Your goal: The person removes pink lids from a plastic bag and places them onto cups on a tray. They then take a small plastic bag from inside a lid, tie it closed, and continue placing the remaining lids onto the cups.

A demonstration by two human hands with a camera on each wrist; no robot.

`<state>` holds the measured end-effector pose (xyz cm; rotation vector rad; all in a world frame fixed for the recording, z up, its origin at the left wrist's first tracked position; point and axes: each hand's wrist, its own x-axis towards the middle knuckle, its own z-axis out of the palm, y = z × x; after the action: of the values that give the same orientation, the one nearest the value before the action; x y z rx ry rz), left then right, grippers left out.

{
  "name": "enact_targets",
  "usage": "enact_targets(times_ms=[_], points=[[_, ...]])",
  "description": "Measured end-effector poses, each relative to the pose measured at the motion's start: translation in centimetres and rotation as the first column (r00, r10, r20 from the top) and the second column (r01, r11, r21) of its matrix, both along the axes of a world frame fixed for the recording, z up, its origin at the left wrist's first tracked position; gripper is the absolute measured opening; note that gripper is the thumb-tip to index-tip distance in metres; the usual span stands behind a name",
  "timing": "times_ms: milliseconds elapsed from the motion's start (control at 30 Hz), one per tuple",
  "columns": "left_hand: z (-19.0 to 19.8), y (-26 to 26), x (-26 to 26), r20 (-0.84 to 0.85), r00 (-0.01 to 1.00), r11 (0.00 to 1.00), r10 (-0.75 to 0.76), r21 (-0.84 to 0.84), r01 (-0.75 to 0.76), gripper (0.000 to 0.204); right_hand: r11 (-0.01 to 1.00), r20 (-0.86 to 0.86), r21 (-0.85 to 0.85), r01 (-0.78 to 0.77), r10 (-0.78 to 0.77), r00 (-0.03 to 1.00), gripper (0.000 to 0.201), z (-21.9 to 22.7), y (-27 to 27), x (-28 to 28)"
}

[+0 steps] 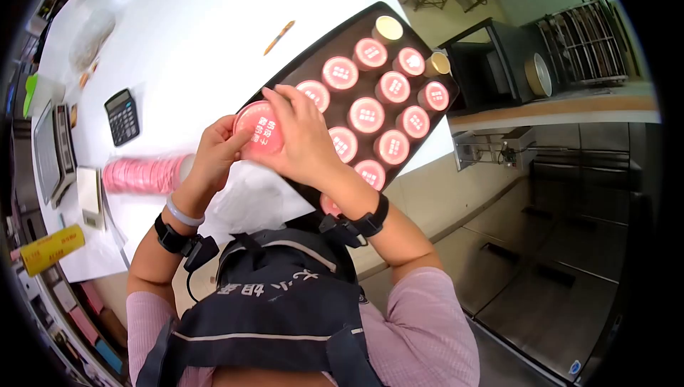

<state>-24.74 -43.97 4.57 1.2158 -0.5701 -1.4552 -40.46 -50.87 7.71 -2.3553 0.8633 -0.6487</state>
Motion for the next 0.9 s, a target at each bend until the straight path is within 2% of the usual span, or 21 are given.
enact_targets(times_ms=[33, 100, 133, 167, 233, 267, 300, 333, 367, 400, 433, 467, 500, 567, 600, 667, 733, 900], points=[[0.2, -1.0, -0.7, -0.002, 1.000, 1.000, -0.012, -0.004, 0.012, 0.022, 0.990, -0.020, -0.092, -0.109, 0.107, 0.994, 0.094, 0.5, -0.9, -0.7], [1.2, -2.8, -2.2, -0.022, 0.991, 0.992, -0.128, 0.018, 0.129, 0.017, 0.959, -0.149, -0.145, -0.243, 0.222, 0.964, 0.096, 0.5, -1.8, -1.4], [0.0, -3.8, -2.8, -0.038, 0.987, 0.988, -0.153, 0.014, 0.154, 0.016, 0.969, -0.128, -0.143, -0.201, 0.183, 0.975, 0.084, -0.1, -2.5, -1.7], [1.1, -4.9, -3.4, -0.075, 0.979, 0.981, -0.188, 0.029, 0.190, 0.015, 0.970, -0.130, -0.146, -0.194, 0.176, 0.976, 0.084, -0.4, -3.6, -2.2], [0.1, -6.8, -4.0, -0.187, 0.937, 0.956, -0.295, -0.053, 0.290, 0.023, 0.994, -0.161, -0.020, -0.111, 0.106, 0.981, 0.074, -0.6, -6.2, -3.8], [0.0, -7.5, -4.3, -0.190, 0.935, 0.954, -0.301, -0.056, 0.295, 0.023, 0.996, -0.101, 0.046, -0.081, 0.086, 0.991, 0.065, -0.5, -7.7, -4.7], [0.0, -8.0, -4.7, -0.233, 0.948, 0.975, -0.219, -0.006, 0.223, 0.027, 0.993, -0.030, 0.114, -0.016, 0.019, 0.999, 0.065, -1.5, -9.9, -6.2], [-0.1, -8.5, -5.0, -0.271, 0.954, 0.988, -0.130, 0.046, 0.148, 0.032, 0.963, 0.104, 0.267, 0.024, -0.054, 0.993, 0.063, -3.0, -12.7, -7.7], [-0.6, -8.7, -4.8, -0.275, 0.953, 0.988, -0.128, 0.043, 0.145, 0.032, 0.933, 0.051, 0.349, 0.091, -0.116, 0.992, 0.064, -3.0, -16.3, -9.2], [-1.2, -8.5, -4.2, -0.286, 0.948, 0.984, -0.142, 0.063, 0.166, 0.036, 0.685, 0.083, 0.711, 0.160, -0.307, 0.948, 0.061, -2.3, -19.4, -10.1], [-1.9, -8.1, -3.6, -0.298, 0.942, 0.979, -0.154, 0.085, 0.187, 0.039, 0.634, 0.010, 0.720, 0.283, -0.417, 0.909, 0.058, -3.7, -23.6, -11.6], [-2.4, -7.5, -3.1, -0.301, 0.942, 0.980, -0.146, 0.085, 0.179, 0.039, 0.871, 0.035, 0.399, 0.287, -0.327, 0.944, 0.055, -6.4, -27.7, -13.2], [-2.9, -6.6, -2.7, -0.284, 0.950, 0.979, -0.128, 0.114, 0.166, 0.036, 0.915, -0.041, 0.269, 0.301, -0.302, 0.953, 0.062, -6.9, -30.7, -13.9], [-4.1, -5.4, -1.8, -0.243, 0.966, 0.976, -0.087, 0.176, 0.132, 0.030, 0.908, -0.270, -0.119, 0.401, -0.418, 0.867, 0.066, -9.1, -35.5, -13.2], [-4.3, -4.7, -1.4, -0.240, 0.968, 0.976, -0.079, 0.179, 0.124, 0.030, 0.912, -0.268, -0.115, 0.395, -0.411, 0.871, 0.066, -10.3, -36.8, -12.8], [-4.5, -3.5, -0.7, -0.208, 0.978, 0.974, 0.023, 0.226, 0.025, 0.025, 0.895, -0.419, -0.170, 0.413, -0.445, 0.791, 0.073, -12.9, -38.5, -12.3], [-5.0, -2.5, -0.1, -0.187, 0.981, 0.973, 0.053, 0.232, -0.008, 0.025, 0.897, -0.414, -0.173, 0.407, -0.441, 0.796, 0.076, -15.5, -39.3, -12.0], [-5.5, -1.2, 0.2, -0.210, 0.970, 0.972, 0.122, 0.225, -0.073, 0.023, 0.921, -0.510, -0.159, 0.356, -0.385, 0.769, 0.074, -15.8, -38.0, -10.8]])
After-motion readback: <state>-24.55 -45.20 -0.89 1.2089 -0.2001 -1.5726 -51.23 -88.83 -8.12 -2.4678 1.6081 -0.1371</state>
